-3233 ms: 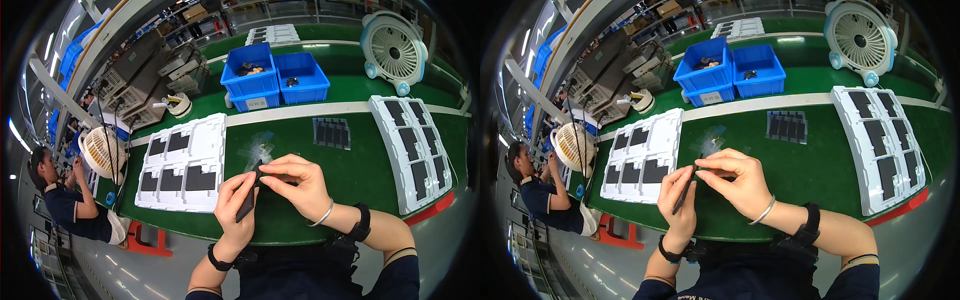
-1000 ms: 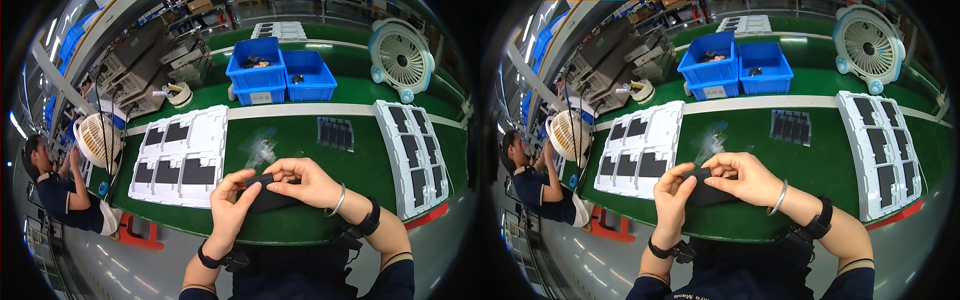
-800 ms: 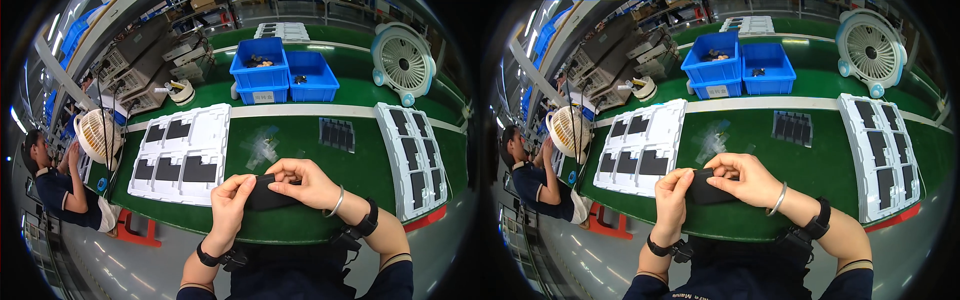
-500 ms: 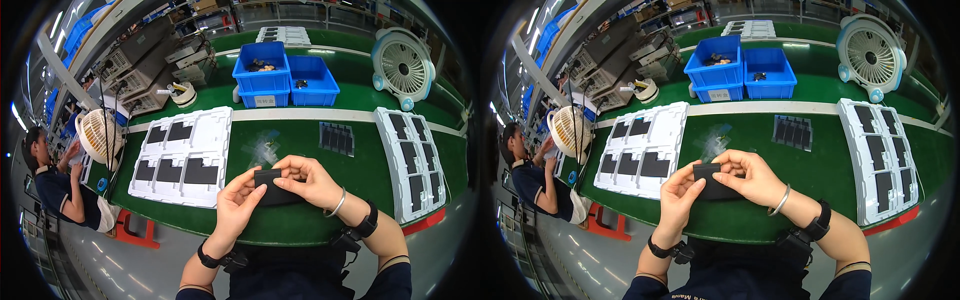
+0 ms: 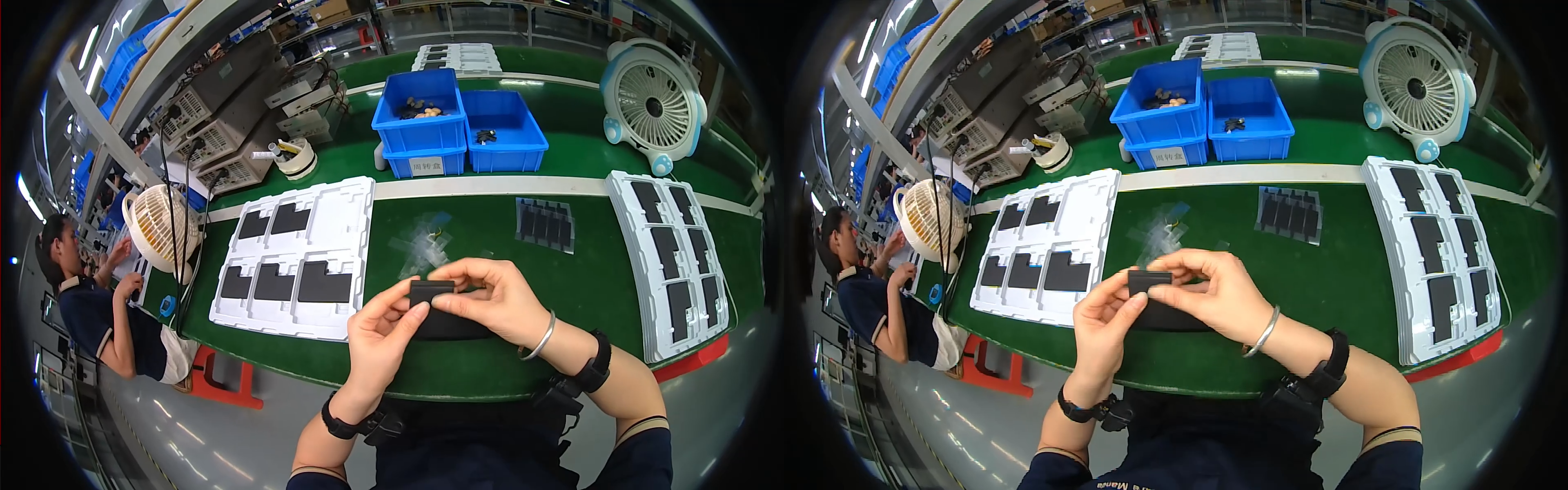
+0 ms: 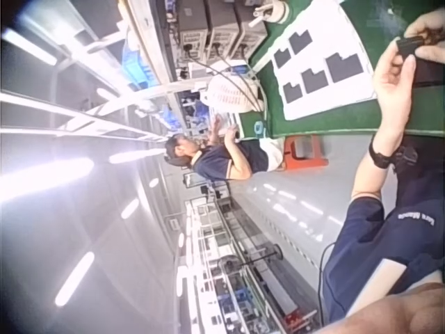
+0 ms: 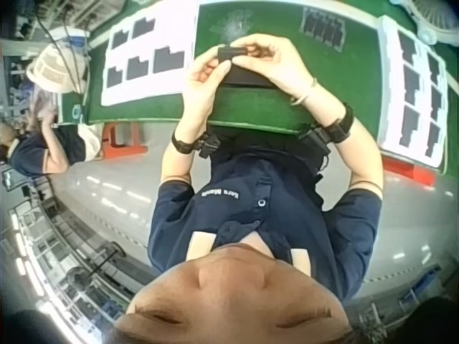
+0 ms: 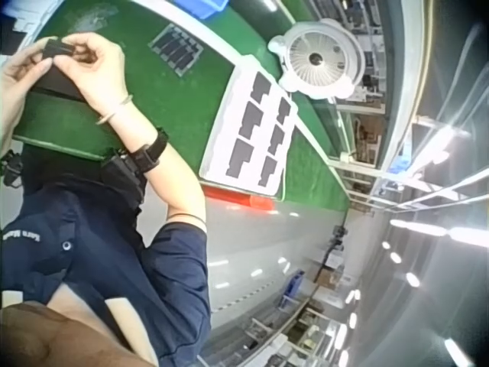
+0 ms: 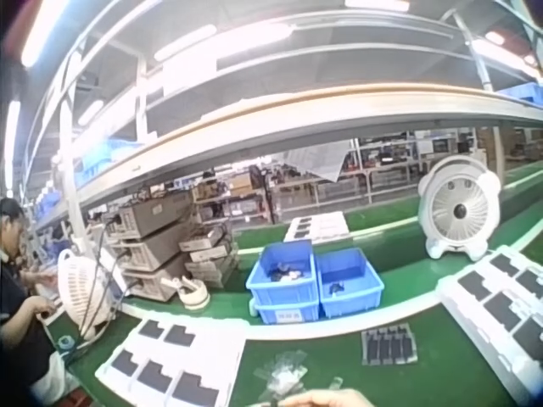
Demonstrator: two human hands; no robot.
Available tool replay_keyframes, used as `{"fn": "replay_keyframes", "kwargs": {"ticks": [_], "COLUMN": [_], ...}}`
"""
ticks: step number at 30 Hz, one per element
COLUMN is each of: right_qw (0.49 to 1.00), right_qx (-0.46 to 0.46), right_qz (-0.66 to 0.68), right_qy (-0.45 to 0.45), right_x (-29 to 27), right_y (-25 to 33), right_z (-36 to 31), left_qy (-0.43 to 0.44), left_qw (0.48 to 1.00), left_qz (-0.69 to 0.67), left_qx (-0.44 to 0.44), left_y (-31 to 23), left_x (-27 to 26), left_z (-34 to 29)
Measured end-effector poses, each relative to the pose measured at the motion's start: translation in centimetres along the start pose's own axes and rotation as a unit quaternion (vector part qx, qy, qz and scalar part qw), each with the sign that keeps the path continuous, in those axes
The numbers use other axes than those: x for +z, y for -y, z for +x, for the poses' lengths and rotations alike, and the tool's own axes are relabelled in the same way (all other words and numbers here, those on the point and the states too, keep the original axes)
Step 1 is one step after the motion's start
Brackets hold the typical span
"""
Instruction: The person is assembling electronic components, specifically placing small parts into trays and attaching labels or films to electronic devices.
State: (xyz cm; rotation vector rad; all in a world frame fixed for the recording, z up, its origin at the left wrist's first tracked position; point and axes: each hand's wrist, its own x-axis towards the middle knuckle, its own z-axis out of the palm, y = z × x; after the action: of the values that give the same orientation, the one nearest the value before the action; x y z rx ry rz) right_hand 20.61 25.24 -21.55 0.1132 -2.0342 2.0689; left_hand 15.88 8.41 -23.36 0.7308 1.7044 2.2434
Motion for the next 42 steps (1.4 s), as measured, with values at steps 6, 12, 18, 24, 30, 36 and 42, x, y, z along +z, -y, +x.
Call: {"fn": "replay_keyframes", "kwargs": {"ticks": [6, 12, 18, 24, 30, 36, 42], "right_qw": [0.995, 0.994, 0.995, 0.988, 0.976, 0.974, 0.975], "right_qx": [0.064, 0.058, 0.073, 0.105, 0.152, 0.158, 0.152], "right_qz": [0.078, 0.093, 0.058, 0.09, 0.103, 0.088, 0.054], "right_qy": [0.026, 0.013, 0.037, 0.064, 0.117, 0.138, 0.152], "right_x": [-0.4, -0.1, -0.4, -0.6, -0.6, -1.3, -2.0], "right_y": [-0.4, -0.6, -1.0, -2.0, -2.7, -2.7, -2.3], "right_z": [-0.1, -0.2, -0.3, -0.1, 0.4, 0.4, 0.2], "left_qy": [-0.014, -0.04, -0.023, -0.114, -0.164, -0.036, 0.231], "left_qw": [0.999, 0.999, 0.987, 0.945, 0.908, 0.741, 0.714], "left_qz": [-0.019, -0.014, 0.12, 0.264, 0.329, 0.667, 0.653], "left_qx": [0.031, 0.004, -0.106, -0.156, -0.203, -0.072, -0.101], "left_y": [0.0, 0.3, -1.6, -4.8, -2.0, -2.4, -1.4], "left_x": [-0.1, 0.1, -2.2, -11.6, -15.6, -13.6, -11.9], "left_z": [0.1, 0.0, 0.9, 11.4, 16.2, 15.9, 14.2]}}
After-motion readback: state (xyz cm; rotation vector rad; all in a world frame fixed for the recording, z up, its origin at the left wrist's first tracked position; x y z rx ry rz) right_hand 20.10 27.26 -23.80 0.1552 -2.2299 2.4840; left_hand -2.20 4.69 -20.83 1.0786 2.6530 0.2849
